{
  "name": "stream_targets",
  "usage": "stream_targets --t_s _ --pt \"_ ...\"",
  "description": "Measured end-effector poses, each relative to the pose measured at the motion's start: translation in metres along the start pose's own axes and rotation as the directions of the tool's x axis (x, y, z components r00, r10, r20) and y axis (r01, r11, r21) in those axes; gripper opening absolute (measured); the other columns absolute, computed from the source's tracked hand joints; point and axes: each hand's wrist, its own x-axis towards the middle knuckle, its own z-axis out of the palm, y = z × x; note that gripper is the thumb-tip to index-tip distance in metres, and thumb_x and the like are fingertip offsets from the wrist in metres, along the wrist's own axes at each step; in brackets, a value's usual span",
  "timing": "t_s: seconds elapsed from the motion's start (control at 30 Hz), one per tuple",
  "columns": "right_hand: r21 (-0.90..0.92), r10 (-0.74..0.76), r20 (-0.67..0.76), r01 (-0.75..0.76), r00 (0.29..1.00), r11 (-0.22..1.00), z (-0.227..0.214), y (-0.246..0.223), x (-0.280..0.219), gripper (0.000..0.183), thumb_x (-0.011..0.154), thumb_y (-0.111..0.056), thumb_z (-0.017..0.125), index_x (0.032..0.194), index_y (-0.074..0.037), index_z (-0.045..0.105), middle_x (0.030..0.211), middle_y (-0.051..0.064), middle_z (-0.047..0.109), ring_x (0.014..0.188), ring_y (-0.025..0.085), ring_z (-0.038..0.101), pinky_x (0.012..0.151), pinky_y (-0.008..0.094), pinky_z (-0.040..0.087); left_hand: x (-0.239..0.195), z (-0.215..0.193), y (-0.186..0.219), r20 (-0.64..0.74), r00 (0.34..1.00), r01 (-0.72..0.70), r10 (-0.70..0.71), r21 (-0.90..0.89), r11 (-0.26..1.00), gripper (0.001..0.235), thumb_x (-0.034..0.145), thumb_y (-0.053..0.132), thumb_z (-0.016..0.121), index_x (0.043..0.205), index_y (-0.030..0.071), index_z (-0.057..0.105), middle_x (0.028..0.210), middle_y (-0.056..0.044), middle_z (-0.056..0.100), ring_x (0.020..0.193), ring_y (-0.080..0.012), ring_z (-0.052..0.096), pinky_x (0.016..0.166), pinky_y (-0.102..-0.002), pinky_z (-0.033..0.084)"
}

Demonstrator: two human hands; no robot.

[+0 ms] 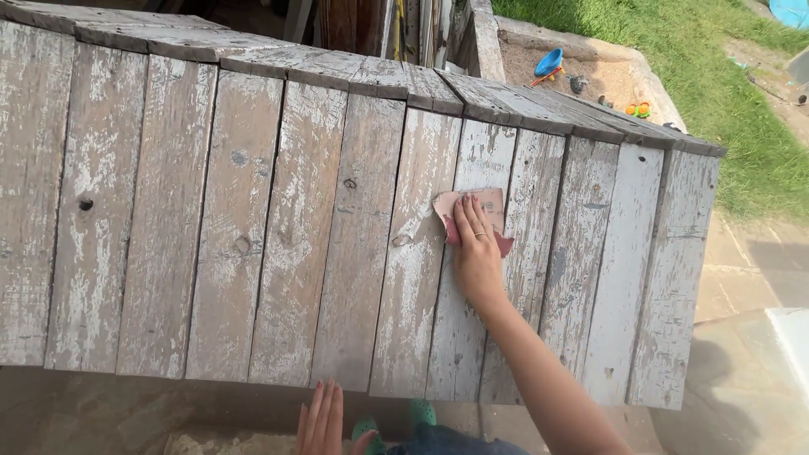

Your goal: Sanding the wooden planks of a small structure's roof using a piece of sandpaper to remove old finish and smooth the surface.

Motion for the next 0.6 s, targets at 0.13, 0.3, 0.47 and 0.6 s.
stream_targets --t_s 0.13,0.3,0.47,0.6 --pt "-0.036 -0.006 0.006 0.006 1.000 0.999 0.009 0.033 0.074 0.068 0.089 0.019 0.054 0.153 -0.001 0.041 0.159 0.018 0.041 0.150 0.033 0.036 0.127 0.047 0.028 0.005 -0.023 0.019 0.128 0.991 0.045 -0.035 -0.078 0.996 0.095 0.088 0.075 0.053 0.156 0.011 0.037 0.164 -0.004 0.039 0.155 -0.0254 0.030 0.120 -0.049 0.029" --pt "0.034 0.040 0.095 -0.044 0.995 0.998 -0.003 0.016 0.031 0.062 0.096 0.006 0.057 0.154 -0.004 0.039 0.162 0.017 0.036 0.152 0.032 0.031 0.127 0.052 0.024 0.005 -0.019 0.020 0.057 0.998 0.019 -0.016 -0.051 0.999 0.101 0.084 0.080 0.053 0.155 0.010 0.038 0.162 -0.006 0.041 0.154 -0.0265 0.033 0.121 -0.049 0.032" --pt "0.003 -0.152 0.060 0.153 0.986 0.988 0.005 0.032 0.034 0.061 0.092 0.011 0.054 0.151 -0.002 0.044 0.158 0.017 0.043 0.149 0.034 0.038 0.127 0.045 0.031 -0.015 0.007 0.001 0.000 1.000 -0.014 0.014 0.025 1.000 0.109 0.077 0.089 0.054 0.152 0.011 0.043 0.158 -0.005 0.048 0.150 -0.0249 0.041 0.115 -0.051 0.041" --pt "0.032 -0.134 0.020 0.133 0.991 0.991 0.003 0.063 0.107 0.053 0.100 0.005 0.056 0.151 -0.002 0.047 0.157 0.017 0.044 0.148 0.034 0.038 0.123 0.045 0.035 -0.009 -0.012 0.014 0.059 0.998 0.005 -0.001 -0.072 0.997 0.098 0.085 0.079 0.052 0.153 0.009 0.042 0.160 -0.007 0.045 0.152 -0.0257 0.037 0.118 -0.051 0.035"
